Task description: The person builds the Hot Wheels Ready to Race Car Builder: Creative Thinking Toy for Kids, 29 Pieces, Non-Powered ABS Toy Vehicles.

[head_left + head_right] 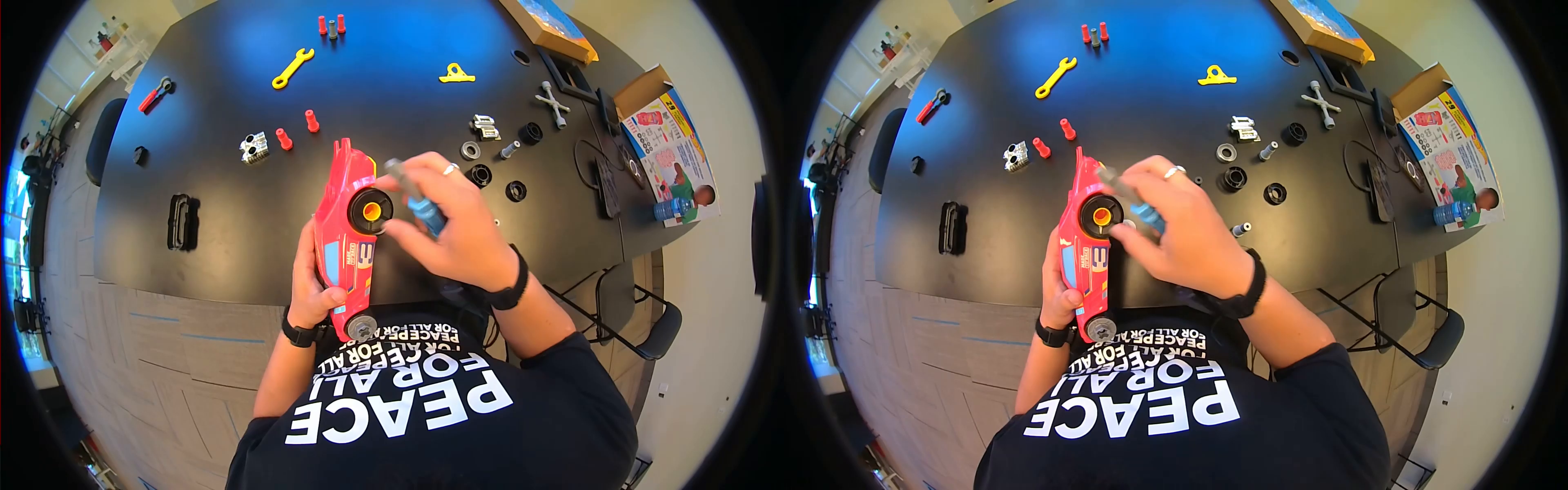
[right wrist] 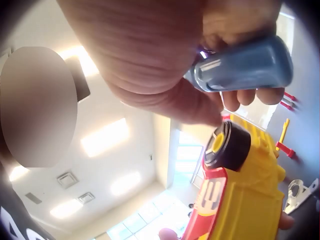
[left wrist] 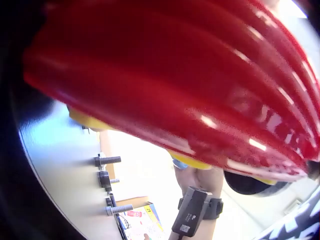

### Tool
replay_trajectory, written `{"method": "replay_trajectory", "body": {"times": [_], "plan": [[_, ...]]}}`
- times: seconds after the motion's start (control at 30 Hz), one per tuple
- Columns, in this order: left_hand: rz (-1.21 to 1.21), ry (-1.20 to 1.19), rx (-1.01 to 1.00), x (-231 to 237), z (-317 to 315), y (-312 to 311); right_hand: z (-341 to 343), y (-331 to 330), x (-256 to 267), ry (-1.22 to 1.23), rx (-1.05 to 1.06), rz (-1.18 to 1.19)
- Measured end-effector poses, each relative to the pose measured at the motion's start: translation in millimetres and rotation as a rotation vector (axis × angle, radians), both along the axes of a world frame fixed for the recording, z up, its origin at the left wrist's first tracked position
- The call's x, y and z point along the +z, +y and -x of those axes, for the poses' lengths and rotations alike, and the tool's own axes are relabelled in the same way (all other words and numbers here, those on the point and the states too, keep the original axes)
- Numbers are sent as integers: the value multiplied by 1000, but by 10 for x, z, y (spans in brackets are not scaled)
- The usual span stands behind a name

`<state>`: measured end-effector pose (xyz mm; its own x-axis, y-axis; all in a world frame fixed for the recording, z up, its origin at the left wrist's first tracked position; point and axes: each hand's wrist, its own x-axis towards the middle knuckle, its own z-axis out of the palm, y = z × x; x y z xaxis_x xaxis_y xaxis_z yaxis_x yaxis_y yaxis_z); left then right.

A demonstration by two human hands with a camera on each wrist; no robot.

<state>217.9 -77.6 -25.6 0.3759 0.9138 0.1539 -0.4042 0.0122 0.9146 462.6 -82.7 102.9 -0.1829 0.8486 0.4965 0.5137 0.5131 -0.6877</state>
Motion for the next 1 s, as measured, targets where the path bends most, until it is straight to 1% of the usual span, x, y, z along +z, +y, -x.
{"method": "replay_trajectory", "body": {"times": [0.03, 0.07, 0.13, 0.17, 0.23, 0.27, 0.33, 0.37, 0.4, 0.47, 0.5, 0.53, 0.6, 0.63, 0.73, 0.8, 0.87, 0.93, 0.97, 1.0], "plan": [[17, -10, 13, -6, 3, -7, -49, -36, 2, 11, -36, 15], [18, -12, 21, -3, 12, -11, -103, -85, 12, 8, -28, 16], [5, 47, 100, 2, 29, -18, -228, -192, 53, 183, -113, 185], [-6, 63, 110, -30, 43, -12, -276, -232, 100, 179, -115, 187], [0, 39, 131, -117, 45, -2, -394, -325, 207, 223, -249, 310], [4, 21, 158, -159, 44, 10, -525, -355, 190, 218, -259, 310], [5, -19, 142, -181, 53, 21, -827, -412, 83, -208, -410, 96], [-6, -19, 145, -175, 50, 21, -898, -469, 58, -176, -550, 180], [-16, -19, 148, -171, 50, 22, -982, -530, 41, -183, -559, 185], [-33, 12, 139, -149, 58, 22, -1155, -648, 3, -197, -621, 435], [-34, 16, 135, -140, 58, 16, -1220, -723, -62, -252, -553, 428], [-36, 21, 134, -141, 60, 17, -1223, -763, -136, -255, -555, 430], [-46, 35, 130, -153, 59, 23, -1167, -825, -249, -324, -414, 295], [-42, 37, 127, -147, 55, 23, -1044, -841, -266, -339, -340, 273], [-36, 43, 118, -166, 51, 27, -569, -796, -352, -267, -189, 362], [-36, 50, 114, -156, 53, 39, -371, -666, -461, -276, -214, 371], [-22, 27, 103, -128, 44, 22, -312, -510, -634, -286, -230, 381], [-20, 22, 107, -142, 54, 20, -337, -268, -873, -330, -334, 464], [-15, 19, 111, -169, 56, 17, -329, -183, -952, -348, -385, 412], [-9, 15, 115, -184, 64, 17, -352, -116, -1025, -347, -376, 405]]}}
